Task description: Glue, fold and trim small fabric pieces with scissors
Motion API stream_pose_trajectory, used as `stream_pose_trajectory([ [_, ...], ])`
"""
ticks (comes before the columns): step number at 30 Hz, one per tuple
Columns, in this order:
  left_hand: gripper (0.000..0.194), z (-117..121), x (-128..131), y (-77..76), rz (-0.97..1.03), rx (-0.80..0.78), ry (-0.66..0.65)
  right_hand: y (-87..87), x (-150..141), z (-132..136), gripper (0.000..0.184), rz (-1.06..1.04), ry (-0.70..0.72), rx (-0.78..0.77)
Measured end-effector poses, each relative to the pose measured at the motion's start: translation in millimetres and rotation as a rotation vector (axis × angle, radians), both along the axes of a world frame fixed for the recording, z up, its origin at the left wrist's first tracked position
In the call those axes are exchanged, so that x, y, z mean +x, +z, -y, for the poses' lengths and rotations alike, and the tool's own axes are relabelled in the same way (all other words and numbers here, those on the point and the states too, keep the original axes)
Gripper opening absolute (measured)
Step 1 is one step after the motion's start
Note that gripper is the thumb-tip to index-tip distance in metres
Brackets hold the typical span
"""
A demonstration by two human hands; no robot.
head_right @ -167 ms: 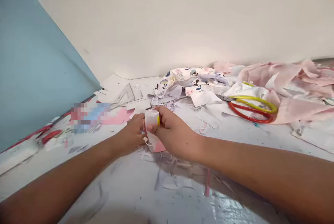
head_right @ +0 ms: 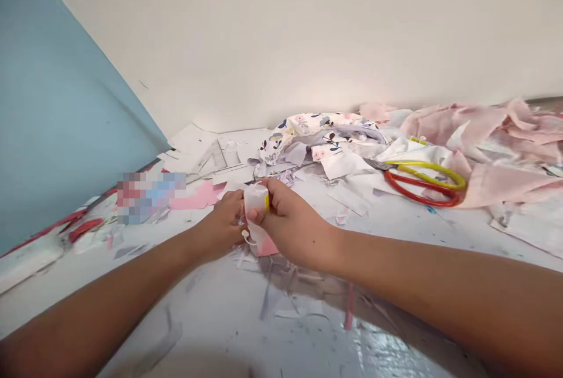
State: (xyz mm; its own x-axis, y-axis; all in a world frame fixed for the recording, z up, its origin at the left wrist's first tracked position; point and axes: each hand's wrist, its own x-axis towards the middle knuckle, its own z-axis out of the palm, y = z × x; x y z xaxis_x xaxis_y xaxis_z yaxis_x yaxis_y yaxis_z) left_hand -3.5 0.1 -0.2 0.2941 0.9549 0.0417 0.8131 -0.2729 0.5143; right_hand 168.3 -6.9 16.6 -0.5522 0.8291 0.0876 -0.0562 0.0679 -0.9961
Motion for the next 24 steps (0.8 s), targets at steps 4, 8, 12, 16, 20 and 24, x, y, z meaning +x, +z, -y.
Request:
stream_pose_trajectory([
  [4,0.007,0.4,-2.3,-0.5,0.015,-0.012,-0.035,1.9,0.2,1.1,0.009,0.003,-0.008,-0.012],
  [8,0.007,0.8,-2.3,0.0,0.014,-0.024,-0.034,1.2,1.1,1.6,0.011,0.004,-0.011,-0.004],
  [12,0.007,-0.3,-2.3,-0.9,0.021,-0.029,-0.031,0.4,1.6,2.1,0.010,0.003,-0.001,-0.005],
  [16,0.007,-0.8,-2.9,-2.0,0.027,-0.020,-0.036,1.6,1.0,2.3,0.006,0.023,-0.001,0.002],
  [20,0.007,-0.6,-3.0,-1.7,0.019,-0.018,-0.025,1.4,1.2,0.2,0.006,0.039,0.006,0.019],
  [24,0.007,-1.3,-3.2,-2.1,0.018,-0.005,-0.038,0.4,3.1,-1.9,0.011,0.089,-0.021,0.039],
])
